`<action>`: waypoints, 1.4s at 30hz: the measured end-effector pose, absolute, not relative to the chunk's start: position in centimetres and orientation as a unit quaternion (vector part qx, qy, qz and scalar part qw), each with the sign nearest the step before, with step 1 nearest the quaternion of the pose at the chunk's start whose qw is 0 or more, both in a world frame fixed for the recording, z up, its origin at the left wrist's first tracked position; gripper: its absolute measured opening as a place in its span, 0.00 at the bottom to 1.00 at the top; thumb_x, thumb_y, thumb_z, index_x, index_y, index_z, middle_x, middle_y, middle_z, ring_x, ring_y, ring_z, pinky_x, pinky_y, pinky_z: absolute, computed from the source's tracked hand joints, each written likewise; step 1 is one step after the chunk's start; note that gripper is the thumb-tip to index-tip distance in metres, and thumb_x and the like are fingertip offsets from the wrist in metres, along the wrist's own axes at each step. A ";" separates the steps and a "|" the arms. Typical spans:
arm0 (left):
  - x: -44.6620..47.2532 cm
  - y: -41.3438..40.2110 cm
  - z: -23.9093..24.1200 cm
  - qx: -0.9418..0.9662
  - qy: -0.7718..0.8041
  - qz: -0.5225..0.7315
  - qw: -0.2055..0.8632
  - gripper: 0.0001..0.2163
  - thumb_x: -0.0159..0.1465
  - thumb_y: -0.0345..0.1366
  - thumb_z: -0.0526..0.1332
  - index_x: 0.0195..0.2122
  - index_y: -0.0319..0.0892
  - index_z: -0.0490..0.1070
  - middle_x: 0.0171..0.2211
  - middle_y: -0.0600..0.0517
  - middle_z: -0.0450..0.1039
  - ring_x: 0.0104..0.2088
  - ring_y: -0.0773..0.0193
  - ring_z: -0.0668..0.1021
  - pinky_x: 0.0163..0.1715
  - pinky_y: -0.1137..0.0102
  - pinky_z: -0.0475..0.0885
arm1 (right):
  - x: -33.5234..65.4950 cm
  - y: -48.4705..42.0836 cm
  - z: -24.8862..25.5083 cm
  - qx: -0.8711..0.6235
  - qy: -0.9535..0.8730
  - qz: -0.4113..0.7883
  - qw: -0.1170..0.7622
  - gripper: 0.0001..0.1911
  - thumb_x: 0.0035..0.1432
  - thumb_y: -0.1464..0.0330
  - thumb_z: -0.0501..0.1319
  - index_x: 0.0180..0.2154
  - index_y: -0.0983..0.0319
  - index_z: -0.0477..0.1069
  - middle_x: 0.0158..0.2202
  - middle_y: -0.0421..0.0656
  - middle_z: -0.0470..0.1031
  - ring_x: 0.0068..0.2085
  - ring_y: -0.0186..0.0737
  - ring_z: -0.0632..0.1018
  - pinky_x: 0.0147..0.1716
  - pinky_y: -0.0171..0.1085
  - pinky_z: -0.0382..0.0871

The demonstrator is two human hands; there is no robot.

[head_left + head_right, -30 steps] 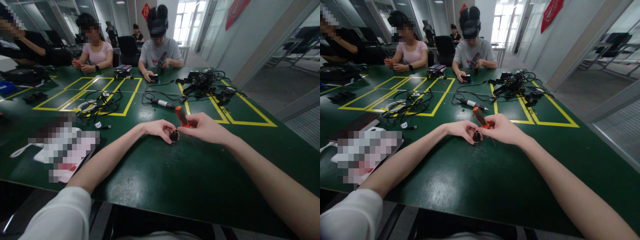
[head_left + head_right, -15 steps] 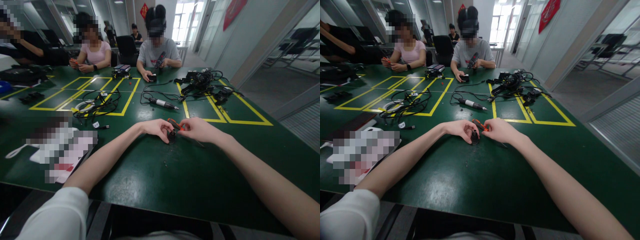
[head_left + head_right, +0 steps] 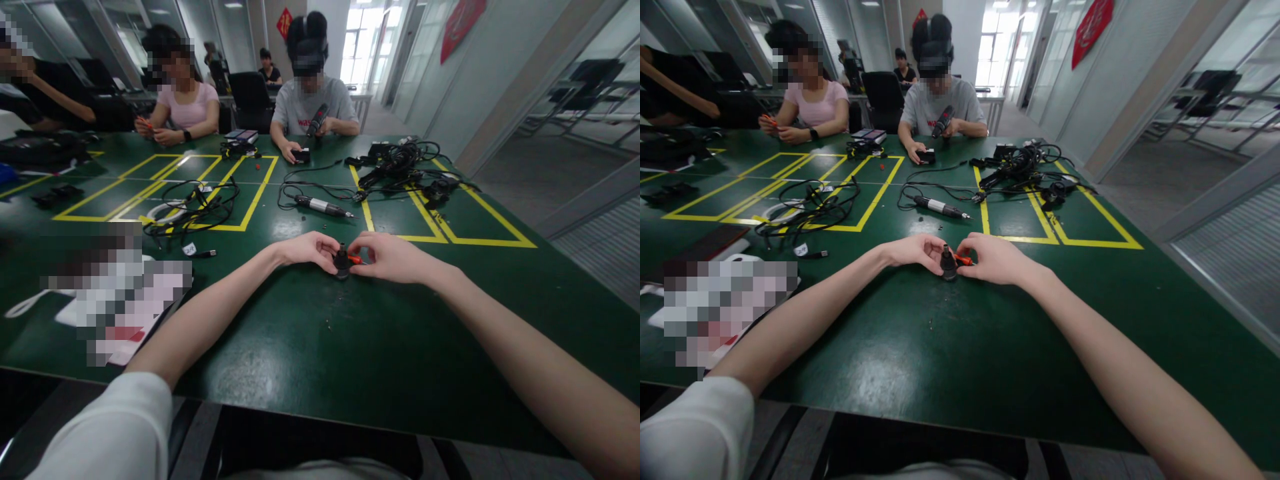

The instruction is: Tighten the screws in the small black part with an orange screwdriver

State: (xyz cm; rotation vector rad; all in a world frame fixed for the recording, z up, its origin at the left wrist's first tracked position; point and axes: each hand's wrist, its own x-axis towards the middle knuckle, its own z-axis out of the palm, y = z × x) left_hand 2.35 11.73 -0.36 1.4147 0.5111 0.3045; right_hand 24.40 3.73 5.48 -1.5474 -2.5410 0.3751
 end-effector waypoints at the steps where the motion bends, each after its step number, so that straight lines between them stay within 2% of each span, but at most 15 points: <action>1: 2.3 11.8 -0.4 0.620 0.230 0.161 0.732 0.21 0.41 0.26 0.79 0.37 0.37 0.79 0.35 0.51 0.82 0.34 0.68 0.81 0.41 0.70 0.74 | 24.3 3.7 5.5 -0.512 -0.843 0.137 0.095 0.13 0.56 0.64 0.67 0.43 0.62 0.78 0.42 0.47 0.79 0.35 0.42 0.78 0.35 0.39 0.69; 4: 2.2 11.9 -0.5 0.564 0.234 0.215 0.763 0.23 0.40 0.26 0.80 0.38 0.36 0.78 0.35 0.51 0.81 0.35 0.68 0.81 0.38 0.71 0.73 | 24.0 3.5 5.7 -0.504 -0.822 0.207 0.165 0.11 0.54 0.68 0.66 0.41 0.61 0.74 0.40 0.44 0.79 0.35 0.41 0.79 0.34 0.37 0.70; 7: 2.4 11.5 -0.3 0.538 0.235 0.244 0.772 0.23 0.40 0.27 0.80 0.37 0.36 0.75 0.33 0.53 0.80 0.30 0.71 0.78 0.34 0.73 0.71 | 23.5 3.3 5.7 -0.497 -0.789 0.287 0.219 0.15 0.52 0.64 0.69 0.41 0.60 0.72 0.40 0.45 0.81 0.36 0.42 0.81 0.33 0.37 0.72; 11: 2.9 10.6 0.1 0.530 0.225 0.264 0.774 0.22 0.42 0.29 0.80 0.34 0.38 0.70 0.31 0.56 0.77 0.29 0.73 0.77 0.33 0.74 0.70 | 22.7 2.8 5.7 -0.525 -0.769 0.268 0.247 0.17 0.51 0.62 0.72 0.39 0.60 0.70 0.31 0.42 0.82 0.32 0.43 0.81 0.33 0.38 0.72; 16: 3.4 10.1 0.5 0.540 0.220 0.306 0.752 0.23 0.44 0.30 0.80 0.32 0.39 0.65 0.30 0.59 0.74 0.30 0.72 0.77 0.35 0.73 0.71 | 23.1 2.8 6.7 -0.528 -0.758 0.271 0.273 0.14 0.50 0.63 0.71 0.38 0.61 0.74 0.29 0.42 0.81 0.31 0.42 0.80 0.32 0.37 0.71; 20: 3.9 9.9 0.4 0.584 0.242 0.298 0.715 0.21 0.44 0.30 0.80 0.34 0.37 0.71 0.33 0.56 0.76 0.33 0.71 0.78 0.40 0.69 0.72 | 24.3 3.1 8.2 -0.521 -0.768 0.257 0.269 0.16 0.52 0.60 0.67 0.39 0.63 0.80 0.26 0.41 0.77 0.27 0.39 0.75 0.28 0.37 0.65; 23: 4.2 9.7 0.3 0.611 0.241 0.264 0.707 0.22 0.42 0.31 0.81 0.37 0.36 0.76 0.36 0.53 0.80 0.36 0.68 0.80 0.46 0.67 0.72 | 24.8 3.1 8.9 -0.527 -0.770 0.245 0.262 0.17 0.51 0.58 0.67 0.38 0.64 0.80 0.23 0.39 0.72 0.25 0.36 0.70 0.25 0.37 0.59; 26: 4.2 9.5 0.4 0.639 0.239 0.225 0.696 0.22 0.44 0.32 0.80 0.39 0.37 0.77 0.37 0.50 0.82 0.38 0.65 0.82 0.48 0.65 0.72 | 24.7 3.0 9.2 -0.531 -0.771 0.250 0.249 0.17 0.50 0.57 0.67 0.35 0.64 0.79 0.22 0.38 0.69 0.24 0.35 0.67 0.25 0.37 0.58; 31: 4.2 9.3 0.7 0.696 0.249 0.206 0.641 0.21 0.43 0.33 0.80 0.38 0.37 0.79 0.37 0.50 0.82 0.34 0.67 0.80 0.43 0.68 0.74 | 24.6 2.7 9.4 -0.526 -0.766 0.260 0.265 0.18 0.50 0.55 0.67 0.33 0.63 0.79 0.21 0.37 0.66 0.25 0.35 0.66 0.25 0.37 0.56; 37: 4.2 9.1 1.3 0.773 0.230 0.185 0.561 0.22 0.47 0.37 0.78 0.42 0.36 0.81 0.39 0.47 0.83 0.34 0.68 0.78 0.38 0.71 0.73 | 25.0 2.6 10.0 -0.538 -0.735 0.238 0.337 0.13 0.50 0.59 0.68 0.31 0.63 0.78 0.22 0.38 0.68 0.25 0.34 0.66 0.25 0.36 0.57; 40: 4.0 9.5 1.4 0.755 0.233 0.202 0.578 0.16 0.52 0.36 0.74 0.41 0.36 0.80 0.37 0.47 0.82 0.34 0.67 0.79 0.36 0.72 0.72 | 25.1 2.7 10.1 -0.536 -0.706 0.255 0.386 0.11 0.50 0.61 0.70 0.30 0.63 0.78 0.21 0.38 0.70 0.23 0.33 0.67 0.24 0.35 0.59; 42: 3.8 10.0 1.3 0.739 0.261 0.242 0.572 0.10 0.57 0.34 0.69 0.38 0.36 0.79 0.33 0.49 0.81 0.31 0.69 0.77 0.33 0.74 0.71 | 25.2 3.0 10.0 -0.530 -0.672 0.290 0.428 0.10 0.50 0.62 0.71 0.29 0.62 0.77 0.21 0.39 0.72 0.23 0.34 0.70 0.24 0.35 0.64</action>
